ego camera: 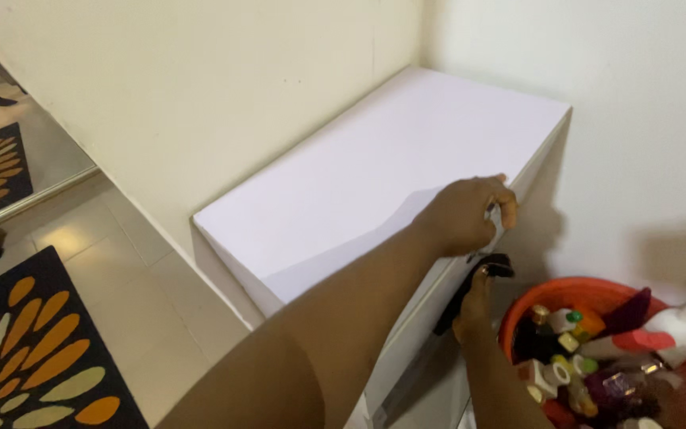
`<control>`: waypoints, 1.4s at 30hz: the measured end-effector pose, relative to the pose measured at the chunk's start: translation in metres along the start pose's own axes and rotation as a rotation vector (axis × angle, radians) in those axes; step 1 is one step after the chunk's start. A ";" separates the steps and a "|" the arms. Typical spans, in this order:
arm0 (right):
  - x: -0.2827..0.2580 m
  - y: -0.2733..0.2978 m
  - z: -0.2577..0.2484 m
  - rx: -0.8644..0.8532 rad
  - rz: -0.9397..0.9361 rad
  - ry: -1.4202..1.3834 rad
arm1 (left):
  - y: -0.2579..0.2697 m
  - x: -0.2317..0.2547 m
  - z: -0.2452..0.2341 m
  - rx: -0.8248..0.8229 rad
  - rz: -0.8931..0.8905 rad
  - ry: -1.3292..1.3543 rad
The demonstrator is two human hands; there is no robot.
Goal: The person wipes the top and sides of a white cabinet with a dark cloth, opens the drawer to wipe its interior, then closes it. They apply liquid from a white pump bottle onto the cloth and continue wiping the cabinet top and sides.
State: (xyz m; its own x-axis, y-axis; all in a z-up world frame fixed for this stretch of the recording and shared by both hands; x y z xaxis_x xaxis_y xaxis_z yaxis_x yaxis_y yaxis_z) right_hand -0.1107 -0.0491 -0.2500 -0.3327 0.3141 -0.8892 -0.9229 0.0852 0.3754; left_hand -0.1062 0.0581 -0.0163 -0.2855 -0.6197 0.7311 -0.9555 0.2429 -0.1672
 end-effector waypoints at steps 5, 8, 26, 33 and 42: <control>0.029 0.032 0.001 -0.043 -0.092 -0.072 | 0.019 0.019 0.004 0.032 0.079 -0.246; 0.037 0.060 0.006 -0.110 -0.188 -0.159 | 0.060 0.030 0.007 -0.020 0.071 -0.532; 0.036 0.208 0.041 -0.197 -0.630 -0.143 | 0.149 0.056 0.002 -0.068 -0.018 -0.961; 0.121 0.165 0.013 -0.052 -0.307 0.063 | 0.178 0.045 0.000 0.050 0.089 -0.785; 0.116 0.193 0.024 -0.112 -0.320 -0.109 | 0.201 0.039 -0.020 -0.043 0.102 -0.518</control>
State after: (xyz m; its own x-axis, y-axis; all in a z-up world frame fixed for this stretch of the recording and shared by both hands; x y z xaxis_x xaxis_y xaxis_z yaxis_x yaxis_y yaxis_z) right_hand -0.3231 0.0263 -0.2739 -0.0065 0.3880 -0.9217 -0.9945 0.0934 0.0463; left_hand -0.3077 0.0975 -0.0080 -0.3867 -0.8761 0.2880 -0.9200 0.3451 -0.1856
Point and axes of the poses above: each hand's wrist, its own y-axis away from the middle knuckle, its own z-axis out of the palm, x = y × z, the point moved 3 cm from there along -y, towards the middle knuckle, and after that the axes turned 11 degrees about -z, right-handed, at the moved point
